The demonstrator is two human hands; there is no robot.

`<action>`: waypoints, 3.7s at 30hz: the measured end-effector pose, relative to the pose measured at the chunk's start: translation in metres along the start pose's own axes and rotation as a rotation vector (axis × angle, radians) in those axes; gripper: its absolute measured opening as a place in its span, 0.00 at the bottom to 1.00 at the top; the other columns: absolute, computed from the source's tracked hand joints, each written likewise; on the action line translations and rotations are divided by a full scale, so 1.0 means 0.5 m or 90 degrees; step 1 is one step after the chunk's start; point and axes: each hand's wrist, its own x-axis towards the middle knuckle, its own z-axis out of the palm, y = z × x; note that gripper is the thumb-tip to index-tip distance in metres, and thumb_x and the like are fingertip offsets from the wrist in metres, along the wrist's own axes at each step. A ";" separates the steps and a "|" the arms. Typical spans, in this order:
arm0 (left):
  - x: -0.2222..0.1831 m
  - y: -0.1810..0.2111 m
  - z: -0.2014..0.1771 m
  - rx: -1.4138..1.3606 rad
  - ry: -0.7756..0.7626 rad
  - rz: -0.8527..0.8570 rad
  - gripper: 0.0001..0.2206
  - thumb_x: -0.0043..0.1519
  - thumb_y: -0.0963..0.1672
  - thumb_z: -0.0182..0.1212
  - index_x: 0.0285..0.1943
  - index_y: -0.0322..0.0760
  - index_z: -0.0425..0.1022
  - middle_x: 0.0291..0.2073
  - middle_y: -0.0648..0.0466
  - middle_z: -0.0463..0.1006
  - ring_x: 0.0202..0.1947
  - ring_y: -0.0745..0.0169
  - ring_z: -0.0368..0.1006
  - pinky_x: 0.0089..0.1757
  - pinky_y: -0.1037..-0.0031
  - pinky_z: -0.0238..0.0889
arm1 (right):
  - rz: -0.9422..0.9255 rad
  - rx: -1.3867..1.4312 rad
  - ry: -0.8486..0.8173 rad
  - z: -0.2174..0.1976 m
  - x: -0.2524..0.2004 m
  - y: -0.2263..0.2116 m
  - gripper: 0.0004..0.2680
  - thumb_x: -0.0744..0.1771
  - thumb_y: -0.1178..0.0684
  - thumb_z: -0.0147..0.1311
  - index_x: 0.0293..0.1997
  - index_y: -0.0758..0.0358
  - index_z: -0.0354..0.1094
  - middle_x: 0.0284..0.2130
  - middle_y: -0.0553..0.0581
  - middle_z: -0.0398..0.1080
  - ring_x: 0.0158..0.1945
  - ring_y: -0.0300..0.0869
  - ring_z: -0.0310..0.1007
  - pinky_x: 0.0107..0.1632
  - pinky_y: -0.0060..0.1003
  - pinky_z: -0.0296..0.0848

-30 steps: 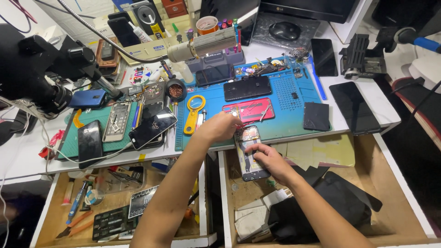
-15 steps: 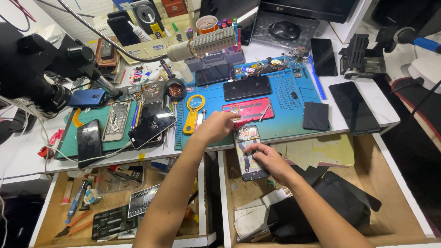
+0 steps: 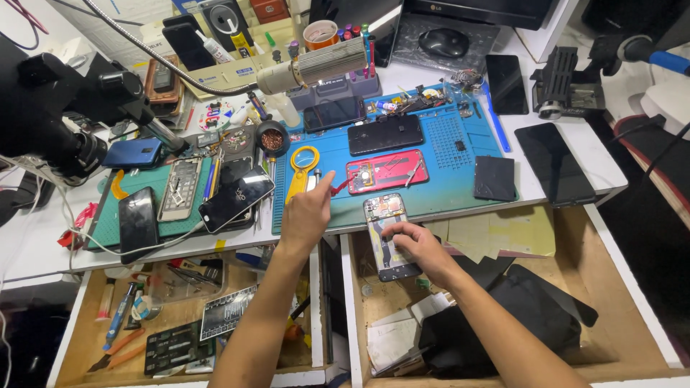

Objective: Repairing a mobile phone by connecting internal components and the screen assembly

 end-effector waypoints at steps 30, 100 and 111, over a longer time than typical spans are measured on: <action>-0.086 0.000 0.190 -1.027 0.088 -0.286 0.16 0.61 0.41 0.65 0.58 0.26 0.78 0.38 0.40 0.83 0.35 0.50 0.82 0.35 0.63 0.80 | -0.193 -0.146 -0.043 -0.024 0.014 0.036 0.08 0.62 0.62 0.52 0.35 0.64 0.81 0.26 0.55 0.75 0.35 0.38 0.68 0.45 0.36 0.70; -0.099 -0.016 0.192 -0.915 0.084 -0.318 0.15 0.60 0.41 0.66 0.55 0.29 0.79 0.41 0.42 0.85 0.32 0.52 0.83 0.31 0.67 0.81 | -0.155 -0.109 -0.051 -0.013 0.008 0.054 0.08 0.62 0.62 0.52 0.34 0.66 0.81 0.21 0.54 0.72 0.28 0.36 0.64 0.36 0.32 0.69; -0.088 -0.094 0.147 -0.157 0.372 0.013 0.14 0.61 0.40 0.64 0.56 0.45 0.81 0.42 0.57 0.82 0.42 0.58 0.77 0.44 0.68 0.70 | -0.237 -0.039 0.261 -0.059 0.026 0.020 0.06 0.64 0.59 0.47 0.30 0.62 0.72 0.23 0.50 0.64 0.30 0.34 0.58 0.37 0.28 0.62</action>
